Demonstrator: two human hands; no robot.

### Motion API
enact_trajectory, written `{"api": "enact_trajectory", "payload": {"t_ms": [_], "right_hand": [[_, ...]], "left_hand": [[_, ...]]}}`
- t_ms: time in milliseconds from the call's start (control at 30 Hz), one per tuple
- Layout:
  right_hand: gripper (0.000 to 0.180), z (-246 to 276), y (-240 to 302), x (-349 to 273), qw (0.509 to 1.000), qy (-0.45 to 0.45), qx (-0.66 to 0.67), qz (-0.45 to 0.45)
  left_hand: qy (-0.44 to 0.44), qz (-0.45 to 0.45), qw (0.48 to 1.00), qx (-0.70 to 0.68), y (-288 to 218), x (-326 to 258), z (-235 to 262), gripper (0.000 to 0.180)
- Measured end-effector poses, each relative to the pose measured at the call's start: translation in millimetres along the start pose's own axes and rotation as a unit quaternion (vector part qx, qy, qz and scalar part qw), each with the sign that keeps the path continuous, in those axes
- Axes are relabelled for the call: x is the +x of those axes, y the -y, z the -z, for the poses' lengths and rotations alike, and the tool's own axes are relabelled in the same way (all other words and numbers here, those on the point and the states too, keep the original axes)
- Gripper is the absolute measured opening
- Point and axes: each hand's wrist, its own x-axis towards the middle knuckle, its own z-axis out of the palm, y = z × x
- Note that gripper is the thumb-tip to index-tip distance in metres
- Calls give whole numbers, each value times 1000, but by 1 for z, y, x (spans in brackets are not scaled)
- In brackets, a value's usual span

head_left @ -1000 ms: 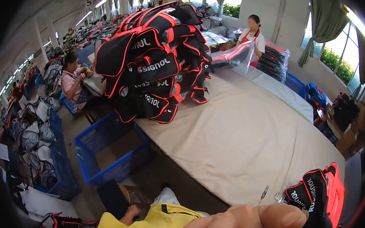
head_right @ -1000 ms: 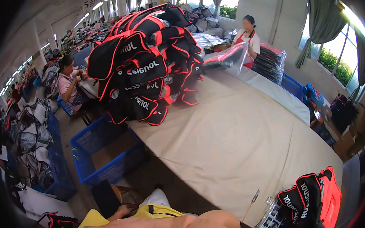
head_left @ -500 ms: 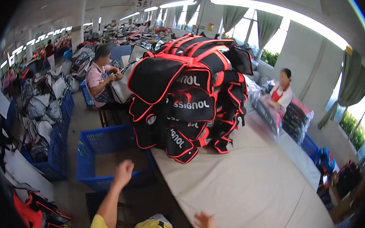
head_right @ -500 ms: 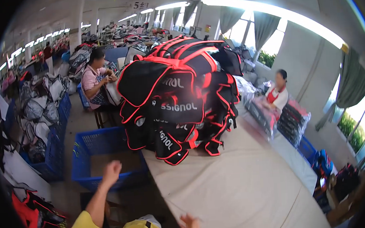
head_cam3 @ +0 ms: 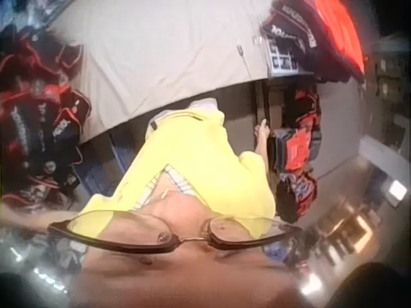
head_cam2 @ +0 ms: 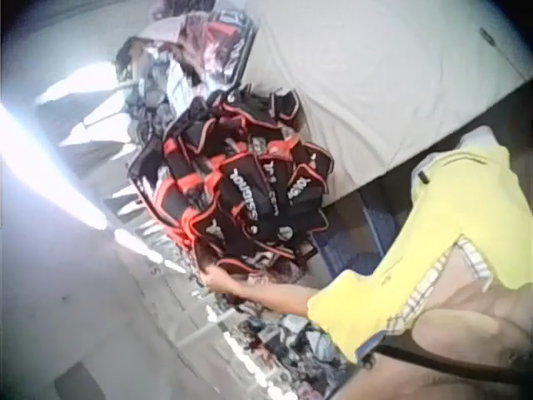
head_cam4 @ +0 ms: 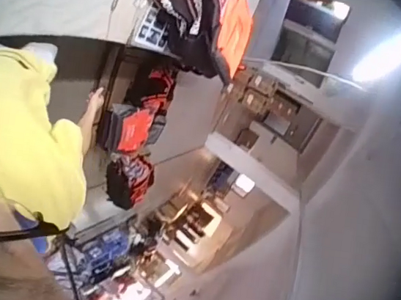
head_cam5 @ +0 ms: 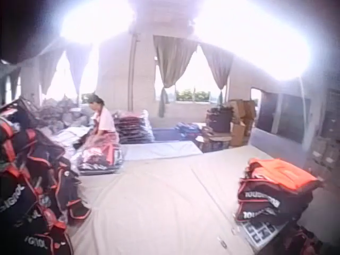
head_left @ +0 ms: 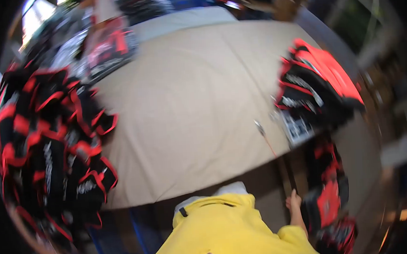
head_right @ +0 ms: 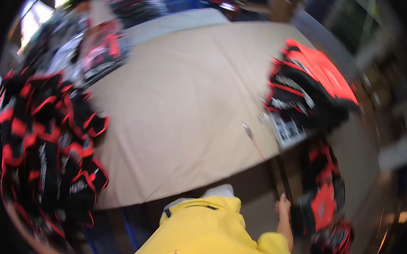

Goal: Checking and folding backpacks at a factory workstation.

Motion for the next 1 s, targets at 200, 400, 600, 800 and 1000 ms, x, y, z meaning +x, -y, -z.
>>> {"api": "enact_trajectory", "payload": {"t_ms": [200, 400, 600, 800, 1000], "right_hand": [[59, -34, -26, 1, 990, 6, -134, -52], [39, -79, 121, 0, 905, 91, -279, 309], [27, -155, 238, 30, 839, 138, -214, 480], [22, -185, 262, 100, 728, 98, -283, 617], [19, -92, 234, 174, 757, 66, -296, 579]], "left_hand": [[90, -213, 964, -131, -461, -70, -57, 43], [114, -302, 934, -153, -723, -193, -3, 45], [158, -385, 898, -142, -881, -279, 6, 48], [149, -392, 903, -88, -874, -264, 18, 50], [143, -401, 903, -64, -811, -229, 26, 53]]}}
